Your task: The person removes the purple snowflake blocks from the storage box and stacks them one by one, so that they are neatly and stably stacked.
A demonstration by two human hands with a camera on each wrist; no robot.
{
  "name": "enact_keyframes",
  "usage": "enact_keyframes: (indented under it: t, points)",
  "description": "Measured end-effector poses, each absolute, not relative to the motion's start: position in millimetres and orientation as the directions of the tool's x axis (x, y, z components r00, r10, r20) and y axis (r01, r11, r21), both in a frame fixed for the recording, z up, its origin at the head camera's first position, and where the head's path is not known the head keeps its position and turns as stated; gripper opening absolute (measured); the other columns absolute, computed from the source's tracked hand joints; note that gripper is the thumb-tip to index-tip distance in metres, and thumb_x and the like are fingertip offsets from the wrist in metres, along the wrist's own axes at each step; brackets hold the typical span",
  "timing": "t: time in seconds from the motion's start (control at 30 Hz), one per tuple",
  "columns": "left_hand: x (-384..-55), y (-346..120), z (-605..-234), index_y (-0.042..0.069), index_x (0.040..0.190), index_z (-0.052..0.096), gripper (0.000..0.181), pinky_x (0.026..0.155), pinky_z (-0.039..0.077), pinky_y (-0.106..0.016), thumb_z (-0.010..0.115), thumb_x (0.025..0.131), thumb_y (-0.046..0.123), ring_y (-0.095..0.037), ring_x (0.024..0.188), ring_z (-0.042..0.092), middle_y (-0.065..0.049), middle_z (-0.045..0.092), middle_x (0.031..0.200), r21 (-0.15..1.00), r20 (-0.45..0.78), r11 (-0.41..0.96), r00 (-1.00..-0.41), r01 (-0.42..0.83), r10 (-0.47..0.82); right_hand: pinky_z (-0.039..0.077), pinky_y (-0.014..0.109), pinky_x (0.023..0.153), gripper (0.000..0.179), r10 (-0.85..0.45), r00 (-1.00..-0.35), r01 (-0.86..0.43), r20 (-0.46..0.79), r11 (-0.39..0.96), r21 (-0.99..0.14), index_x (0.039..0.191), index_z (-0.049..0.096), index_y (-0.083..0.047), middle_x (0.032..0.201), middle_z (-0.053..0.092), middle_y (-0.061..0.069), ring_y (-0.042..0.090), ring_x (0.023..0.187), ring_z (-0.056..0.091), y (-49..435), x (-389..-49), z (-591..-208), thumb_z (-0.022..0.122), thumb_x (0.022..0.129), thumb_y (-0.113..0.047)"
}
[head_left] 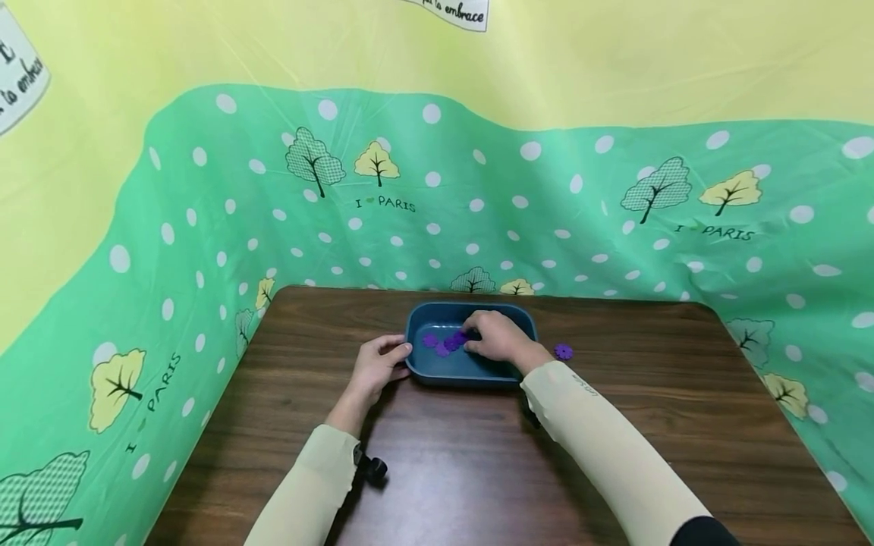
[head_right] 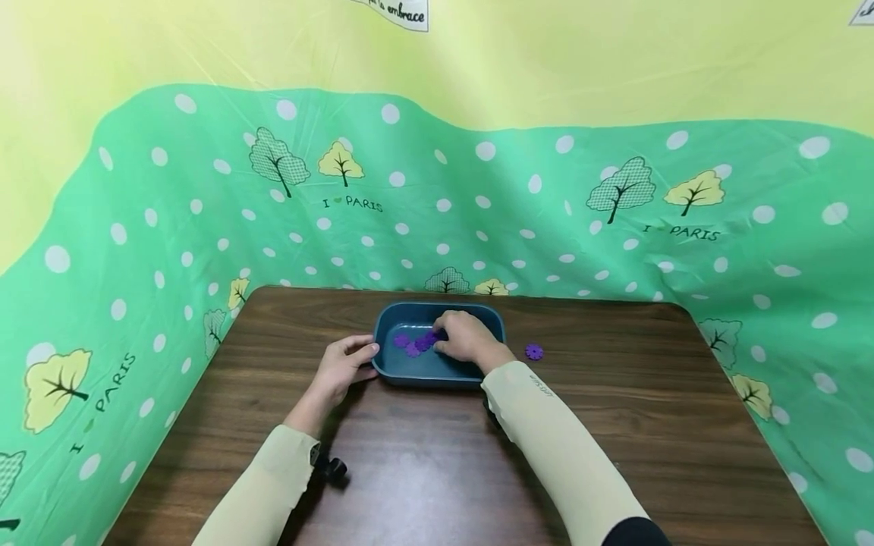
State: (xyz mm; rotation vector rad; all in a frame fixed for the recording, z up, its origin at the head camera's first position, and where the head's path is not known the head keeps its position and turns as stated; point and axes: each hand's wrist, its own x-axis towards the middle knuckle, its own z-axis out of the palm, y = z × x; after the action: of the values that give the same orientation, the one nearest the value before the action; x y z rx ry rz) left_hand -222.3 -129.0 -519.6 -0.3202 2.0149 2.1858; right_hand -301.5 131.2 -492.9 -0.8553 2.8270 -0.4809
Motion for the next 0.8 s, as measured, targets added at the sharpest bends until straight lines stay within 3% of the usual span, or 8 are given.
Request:
enact_keyframes:
  t: [0.33,0.8]
  points:
    - [-222.3,-126.1,-519.2,-0.003,0.133,0.064,0.041,0.084,0.065,-0.046,0.073,0.097,0.012,-0.028,0.1,0.069,-0.013,0.067,0.114,0.965,-0.253,-0.083,-0.966,-0.249,-0.043,0.052,0.047,0.108,0.033,-0.555,-0.828,-0.509,-0.081,0.804,-0.306,0.123,0.074,-0.009,0.131,0.067,0.01,0.028,0.122,0.063,127.4,-302.8,-497.3,0.075,0.095,-0.026]
    - [-222.0,-126.8,-521.0,-0.004,0.13,0.066,0.037,0.077,0.066,-0.041,0.072,0.097,0.01,-0.024,0.096,0.07,-0.011,0.068,0.108,0.967,-0.242,-0.089,-0.969,-0.237,-0.05,0.055,0.043,0.103,0.021,-0.55,-0.832,-0.514,-0.068,0.813,-0.274,0.111,0.078,-0.012,0.118,0.071,0.004,0.025,0.114,0.066,122.4,-303.9,-498.3,0.077,0.093,-0.022]
